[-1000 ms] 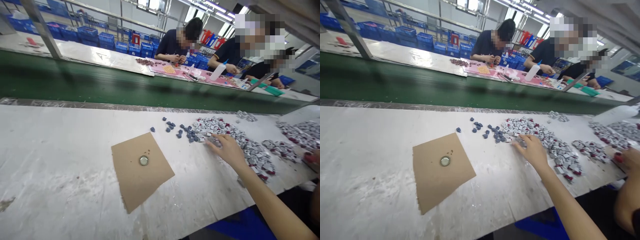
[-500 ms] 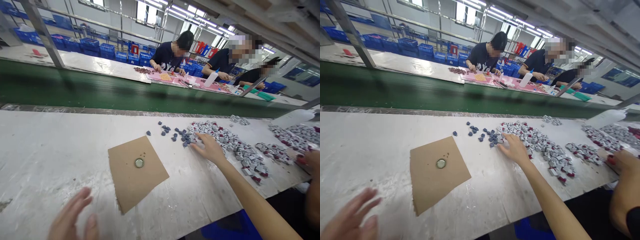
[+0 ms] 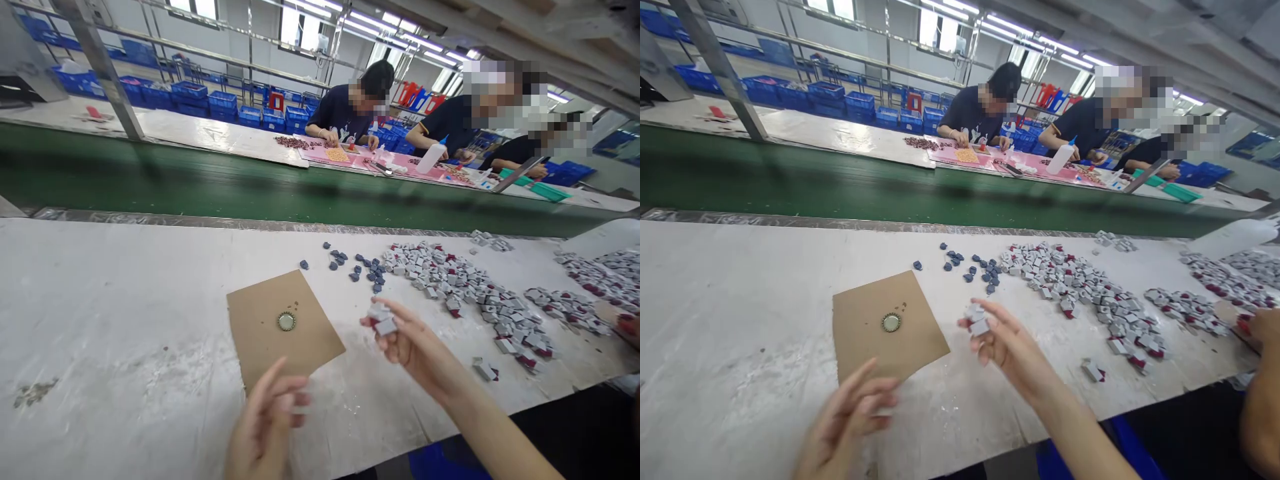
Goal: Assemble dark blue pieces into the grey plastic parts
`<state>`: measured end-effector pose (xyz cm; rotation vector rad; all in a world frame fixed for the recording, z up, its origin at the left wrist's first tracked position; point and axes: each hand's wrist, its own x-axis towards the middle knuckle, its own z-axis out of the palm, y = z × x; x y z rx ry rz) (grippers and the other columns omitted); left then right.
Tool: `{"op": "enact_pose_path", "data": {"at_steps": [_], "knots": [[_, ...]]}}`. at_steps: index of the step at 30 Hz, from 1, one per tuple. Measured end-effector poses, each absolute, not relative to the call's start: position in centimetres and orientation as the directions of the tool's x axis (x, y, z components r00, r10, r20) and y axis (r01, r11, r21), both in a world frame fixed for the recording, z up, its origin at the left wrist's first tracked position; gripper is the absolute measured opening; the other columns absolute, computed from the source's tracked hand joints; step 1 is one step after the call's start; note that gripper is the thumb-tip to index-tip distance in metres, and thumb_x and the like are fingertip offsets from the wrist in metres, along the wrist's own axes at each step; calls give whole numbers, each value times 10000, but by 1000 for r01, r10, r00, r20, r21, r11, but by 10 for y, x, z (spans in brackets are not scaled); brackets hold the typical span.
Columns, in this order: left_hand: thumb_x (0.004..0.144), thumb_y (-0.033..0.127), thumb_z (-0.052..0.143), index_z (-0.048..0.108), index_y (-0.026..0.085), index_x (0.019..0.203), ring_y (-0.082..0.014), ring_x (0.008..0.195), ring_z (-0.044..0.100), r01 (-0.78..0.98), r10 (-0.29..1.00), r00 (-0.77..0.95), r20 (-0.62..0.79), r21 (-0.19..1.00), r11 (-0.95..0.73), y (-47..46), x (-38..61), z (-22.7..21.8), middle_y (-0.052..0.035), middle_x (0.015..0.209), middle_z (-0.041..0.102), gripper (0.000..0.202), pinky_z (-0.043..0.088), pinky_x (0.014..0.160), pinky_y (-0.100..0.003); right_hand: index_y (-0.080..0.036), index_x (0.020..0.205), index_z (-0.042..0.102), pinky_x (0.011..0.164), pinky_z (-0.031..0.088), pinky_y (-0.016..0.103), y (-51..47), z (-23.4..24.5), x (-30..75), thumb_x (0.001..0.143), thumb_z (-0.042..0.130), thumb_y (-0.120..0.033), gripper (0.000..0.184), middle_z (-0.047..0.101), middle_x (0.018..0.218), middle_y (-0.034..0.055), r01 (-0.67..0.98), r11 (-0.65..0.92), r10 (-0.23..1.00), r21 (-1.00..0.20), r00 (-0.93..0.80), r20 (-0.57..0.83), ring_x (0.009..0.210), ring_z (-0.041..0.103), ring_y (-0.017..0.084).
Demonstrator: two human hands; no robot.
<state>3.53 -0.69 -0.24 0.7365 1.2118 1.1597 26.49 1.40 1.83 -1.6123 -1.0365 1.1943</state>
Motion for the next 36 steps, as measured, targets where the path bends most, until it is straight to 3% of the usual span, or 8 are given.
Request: {"op": "enact_pose_path", "data": {"at_steps": [2, 5, 9, 17, 21, 24, 29, 36], "knots": [[696, 428, 699, 655, 245, 1076, -215, 859, 648, -360, 926, 153, -346, 853, 378, -4, 50, -1, -50, 988, 702, 424, 546, 621, -254, -257, 1202, 537, 494, 463, 220, 1, 19, 228, 801, 563, -459, 449, 669, 899, 75, -249, -358, 924, -900, 44, -379, 610, 593, 119], [737, 407, 672, 677, 242, 1053, -183, 811, 640, -415, 911, 273, -310, 816, 402, 1, 60, 2, -53, 993, 702, 357, 523, 642, -231, -301, 1124, 622, 559, 477, 229, -7, 15, 190, 796, 593, -452, 362, 652, 850, 25, -380, -405, 908, -832, -62, -414, 559, 556, 80], [754, 373, 665, 701, 242, 1000, -135, 655, 616, -453, 927, 128, -354, 810, 372, 3, 52, 1, -20, 845, 713, 281, 514, 605, -208, -332, 1125, 634, 667, 487, 287, -4, 3, 165, 829, 513, -518, 370, 633, 878, 26, -162, -312, 947, -936, 19, -319, 635, 557, 112], [608, 354, 793, 709, 238, 964, -220, 865, 677, -629, 877, -48, -478, 697, 345, 3, 44, 4, -57, 956, 727, 384, 573, 654, -230, -345, 1163, 591, 997, 377, 329, 1, -8, 137, 912, 314, -502, 405, 399, 1346, 20, 178, -116, 993, -977, 43, -110, 1259, 369, 200], [473, 316, 866, 724, 212, 839, -154, 602, 688, -644, 848, -167, -503, 707, 293, 9, 35, 2, -34, 753, 747, 406, 557, 547, -164, -267, 1237, 508, 844, 476, 335, 34, -6, 164, 940, 262, -421, 416, 574, 1171, 72, 479, 3, 990, -878, 121, 70, 1037, 553, 188], [406, 333, 883, 728, 194, 765, -141, 580, 685, -607, 822, -234, -520, 738, 294, 13, 20, -2, -23, 676, 740, 415, 547, 555, -132, -182, 1165, 550, 736, 472, 357, 87, -5, 202, 910, 350, -369, 374, 625, 968, 101, 797, 33, 955, -603, 153, 255, 880, 574, 221], [328, 348, 893, 711, 195, 621, -142, 567, 682, -594, 786, -310, -534, 755, 279, 14, -1, -7, 7, 589, 720, 378, 545, 545, -123, -225, 1050, 639, 663, 429, 313, 165, -10, 228, 769, 581, -291, 294, 625, 881, 66, 873, 132, 986, -470, -66, 154, 793, 571, 215], [399, 334, 883, 706, 176, 634, -142, 569, 676, -593, 814, -273, -512, 756, 277, 12, -8, -10, -22, 613, 725, 333, 539, 545, -131, -186, 778, 630, 574, 383, 270, 180, -1, 219, 758, 521, -215, 114, 570, 617, 17, 890, 136, 990, -435, -135, 35, 602, 532, 159]]}}
